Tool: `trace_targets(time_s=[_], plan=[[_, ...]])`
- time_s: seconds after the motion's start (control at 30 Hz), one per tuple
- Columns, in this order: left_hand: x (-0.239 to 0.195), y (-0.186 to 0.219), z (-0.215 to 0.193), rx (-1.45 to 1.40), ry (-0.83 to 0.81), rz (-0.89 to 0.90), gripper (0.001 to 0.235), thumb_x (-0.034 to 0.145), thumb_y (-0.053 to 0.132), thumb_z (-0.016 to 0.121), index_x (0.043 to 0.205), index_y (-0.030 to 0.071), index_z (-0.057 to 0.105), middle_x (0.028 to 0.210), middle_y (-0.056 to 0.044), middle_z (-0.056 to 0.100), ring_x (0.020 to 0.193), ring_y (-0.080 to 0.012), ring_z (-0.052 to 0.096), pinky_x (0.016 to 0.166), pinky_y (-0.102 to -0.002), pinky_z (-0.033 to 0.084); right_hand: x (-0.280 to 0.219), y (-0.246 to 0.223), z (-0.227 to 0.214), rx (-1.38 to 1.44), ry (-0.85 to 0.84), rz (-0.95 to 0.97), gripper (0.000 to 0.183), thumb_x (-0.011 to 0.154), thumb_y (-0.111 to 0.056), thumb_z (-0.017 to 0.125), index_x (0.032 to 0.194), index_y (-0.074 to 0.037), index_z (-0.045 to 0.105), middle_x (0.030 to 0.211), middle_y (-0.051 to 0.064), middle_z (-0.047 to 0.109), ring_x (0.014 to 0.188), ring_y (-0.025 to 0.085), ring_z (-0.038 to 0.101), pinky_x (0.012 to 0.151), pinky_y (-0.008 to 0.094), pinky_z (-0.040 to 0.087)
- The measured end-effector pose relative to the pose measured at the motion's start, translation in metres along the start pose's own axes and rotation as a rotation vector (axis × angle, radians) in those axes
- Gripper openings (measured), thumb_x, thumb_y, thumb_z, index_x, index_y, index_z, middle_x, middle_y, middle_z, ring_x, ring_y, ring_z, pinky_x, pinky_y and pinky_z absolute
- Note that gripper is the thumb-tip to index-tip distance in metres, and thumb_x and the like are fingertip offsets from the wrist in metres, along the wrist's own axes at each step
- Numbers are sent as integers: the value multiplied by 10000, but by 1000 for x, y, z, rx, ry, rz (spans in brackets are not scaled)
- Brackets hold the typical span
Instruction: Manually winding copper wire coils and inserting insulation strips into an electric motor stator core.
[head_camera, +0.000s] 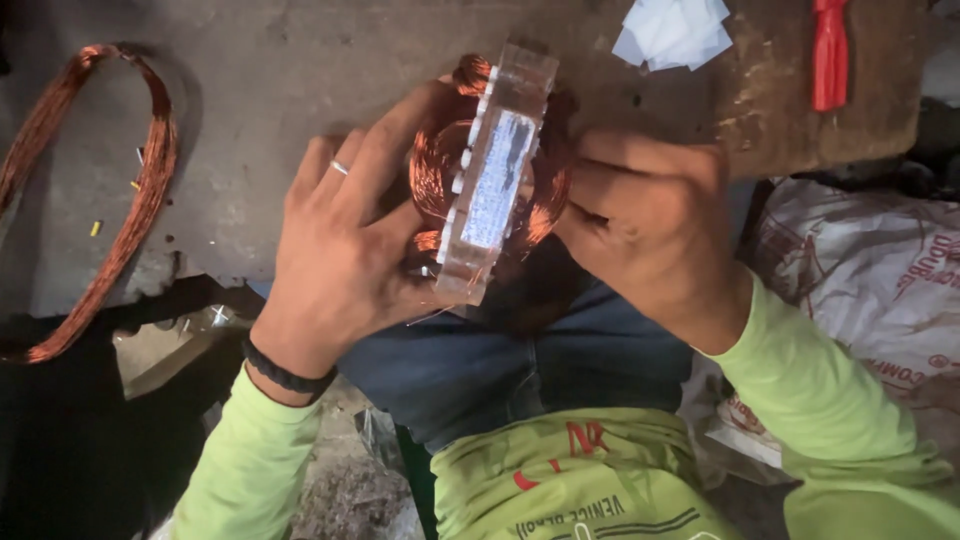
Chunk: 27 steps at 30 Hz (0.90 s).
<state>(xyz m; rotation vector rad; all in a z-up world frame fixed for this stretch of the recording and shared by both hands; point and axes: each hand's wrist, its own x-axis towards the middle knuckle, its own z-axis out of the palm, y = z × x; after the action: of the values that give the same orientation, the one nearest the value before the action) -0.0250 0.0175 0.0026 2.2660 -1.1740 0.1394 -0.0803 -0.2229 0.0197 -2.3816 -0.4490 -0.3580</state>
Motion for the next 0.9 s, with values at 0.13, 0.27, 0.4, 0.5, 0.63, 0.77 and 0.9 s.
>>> trace_targets(time_s=[0.13, 0.27, 0.4, 0.5, 0.63, 0.77, 0.9], plan=[[4, 1, 0, 11, 9, 4, 670, 731, 538, 860, 1145, 25, 738, 1460, -197, 497, 1167, -346, 615, 958, -488, 466, 0, 2, -5, -3, 30, -50, 187, 883, 18, 773, 1065, -12, 741, 970, 103, 675, 779, 256, 679, 665, 357, 538], [-9, -4, 7, 27, -9, -18, 699, 762, 578, 864, 1182, 34, 739, 1515, -185, 485, 1176, -331, 612, 956, -472, 461, 0, 3, -9, -57, -25, -71, 186, 833, -7, 823, 1015, -12, 786, 839, 90, 673, 638, 229, 658, 555, 352, 511], [-8, -7, 7, 47, -25, 1, 670, 772, 580, 867, 1150, 45, 729, 1553, -186, 457, 1202, -328, 600, 986, -480, 463, 2, 14, -4, -40, -26, -175, 160, 884, -40, 818, 1032, -30, 759, 954, 70, 692, 725, 211, 676, 628, 339, 532], [-7, -6, 5, 52, -37, 1, 678, 726, 564, 872, 1142, 45, 737, 1552, -190, 456, 1194, -328, 596, 962, -481, 456, 2, 13, -5, -4, -38, -123, 161, 845, -53, 825, 982, -15, 748, 921, 84, 679, 703, 235, 659, 609, 354, 522], [-8, -5, 5, 62, -33, 3, 686, 695, 538, 878, 1153, 44, 747, 1557, -185, 463, 1196, -328, 593, 952, -472, 454, 11, 10, -17, -98, -39, -223, 144, 805, -69, 861, 910, -27, 772, 809, 67, 664, 628, 212, 652, 536, 354, 503], [-9, -3, 6, 70, -47, -25, 669, 668, 546, 883, 1077, 36, 738, 1552, -179, 479, 1182, -327, 591, 956, -475, 460, 10, 13, -18, -148, -75, -278, 154, 766, -80, 873, 883, -29, 787, 774, 58, 665, 608, 219, 646, 530, 363, 503], [-5, -7, 5, 44, -47, 1, 687, 675, 556, 878, 1103, 32, 758, 1551, -185, 466, 1180, -327, 585, 963, -486, 463, 6, 27, -7, 6, -67, -218, 161, 846, -71, 840, 976, -28, 753, 949, 68, 695, 752, 202, 685, 654, 337, 549]])
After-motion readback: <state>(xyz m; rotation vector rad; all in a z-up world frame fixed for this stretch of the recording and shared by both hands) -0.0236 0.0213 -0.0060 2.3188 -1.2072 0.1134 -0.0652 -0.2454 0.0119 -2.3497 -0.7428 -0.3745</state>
